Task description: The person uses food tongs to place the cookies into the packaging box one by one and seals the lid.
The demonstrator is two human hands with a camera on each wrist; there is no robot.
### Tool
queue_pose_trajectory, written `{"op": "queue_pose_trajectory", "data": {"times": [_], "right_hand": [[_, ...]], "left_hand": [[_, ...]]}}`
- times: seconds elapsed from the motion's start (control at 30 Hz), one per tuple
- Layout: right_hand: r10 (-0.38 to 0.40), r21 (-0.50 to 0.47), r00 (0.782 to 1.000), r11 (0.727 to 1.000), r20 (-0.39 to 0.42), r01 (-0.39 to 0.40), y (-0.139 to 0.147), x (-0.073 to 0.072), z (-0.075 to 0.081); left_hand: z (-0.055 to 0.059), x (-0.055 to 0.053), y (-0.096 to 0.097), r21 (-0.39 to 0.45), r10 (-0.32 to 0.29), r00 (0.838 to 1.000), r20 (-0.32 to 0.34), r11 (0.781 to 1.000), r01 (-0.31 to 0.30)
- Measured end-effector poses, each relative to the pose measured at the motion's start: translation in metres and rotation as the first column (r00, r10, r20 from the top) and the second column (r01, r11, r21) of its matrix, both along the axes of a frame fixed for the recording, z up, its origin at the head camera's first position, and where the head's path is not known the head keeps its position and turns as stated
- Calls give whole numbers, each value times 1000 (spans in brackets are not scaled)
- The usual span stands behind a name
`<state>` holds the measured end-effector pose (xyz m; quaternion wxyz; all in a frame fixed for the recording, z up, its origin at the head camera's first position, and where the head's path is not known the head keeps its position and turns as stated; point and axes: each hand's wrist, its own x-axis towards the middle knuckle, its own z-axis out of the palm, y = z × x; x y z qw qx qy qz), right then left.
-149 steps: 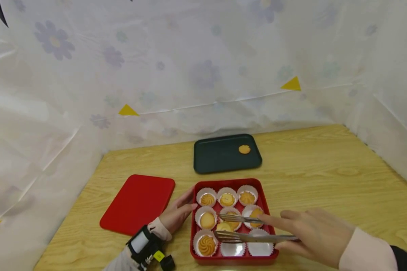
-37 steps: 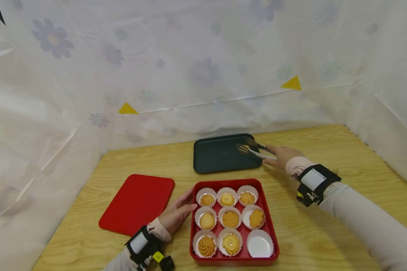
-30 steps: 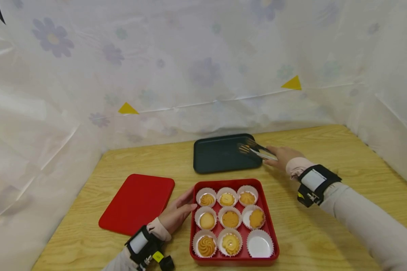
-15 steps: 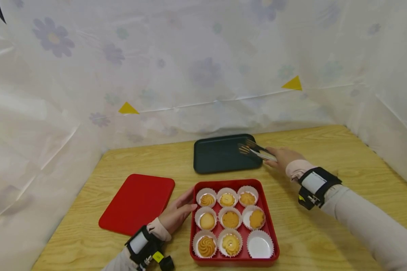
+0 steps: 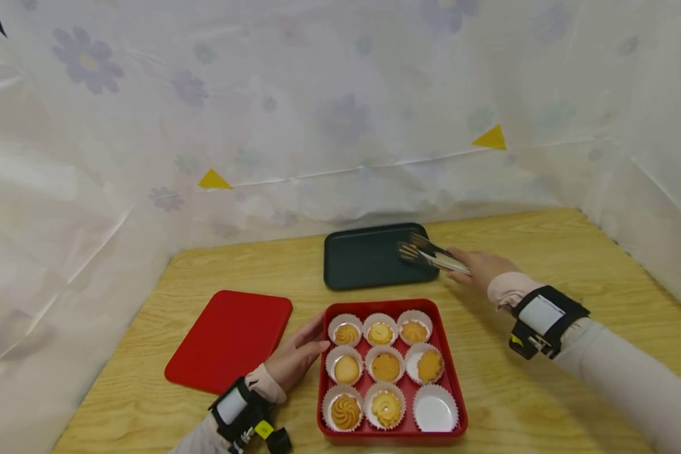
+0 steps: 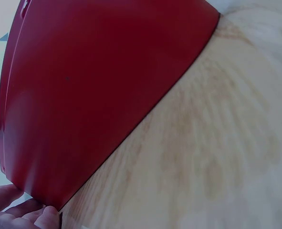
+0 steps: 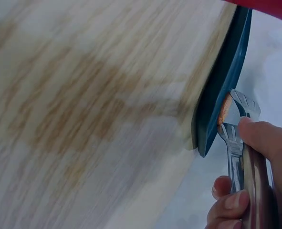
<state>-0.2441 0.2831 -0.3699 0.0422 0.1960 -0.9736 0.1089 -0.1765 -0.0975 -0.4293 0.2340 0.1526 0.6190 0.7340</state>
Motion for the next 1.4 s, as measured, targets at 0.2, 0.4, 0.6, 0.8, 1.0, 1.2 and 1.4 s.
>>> {"op": "queue_pose_trajectory", "data": {"times": [0.2,0.4,0.6,0.8,1.0,1.2,1.4], "right_hand": [[19,-20,999,1000,-30,-19,-2,18,15],[25,0,999,1000,-46,-25,-2,38,33],[46,29,996,999,-79,-44,0,61,44],[42,59,996,998,-74,-38,5,81,46],[21,79,998,997,-54,-17,7,100,46],[38,90,999,995,-7,-37,10,118,44],[57,118,997,991,60,-64,19,137,38]], "left_hand": [[0,0,0,-7,-2,1000,2,1000,2],[0,0,0,-9,6,1000,9,1000,-6],[1,0,-1,-1,16,1000,12,1000,-16],[0,-1,-1,-4,19,1000,9,1000,-19],[-1,-1,-2,-5,19,1000,9,1000,-19],[-1,-1,-2,-6,14,1000,11,1000,-14],[0,-2,-3,-6,9,1000,7,1000,-9]]}}
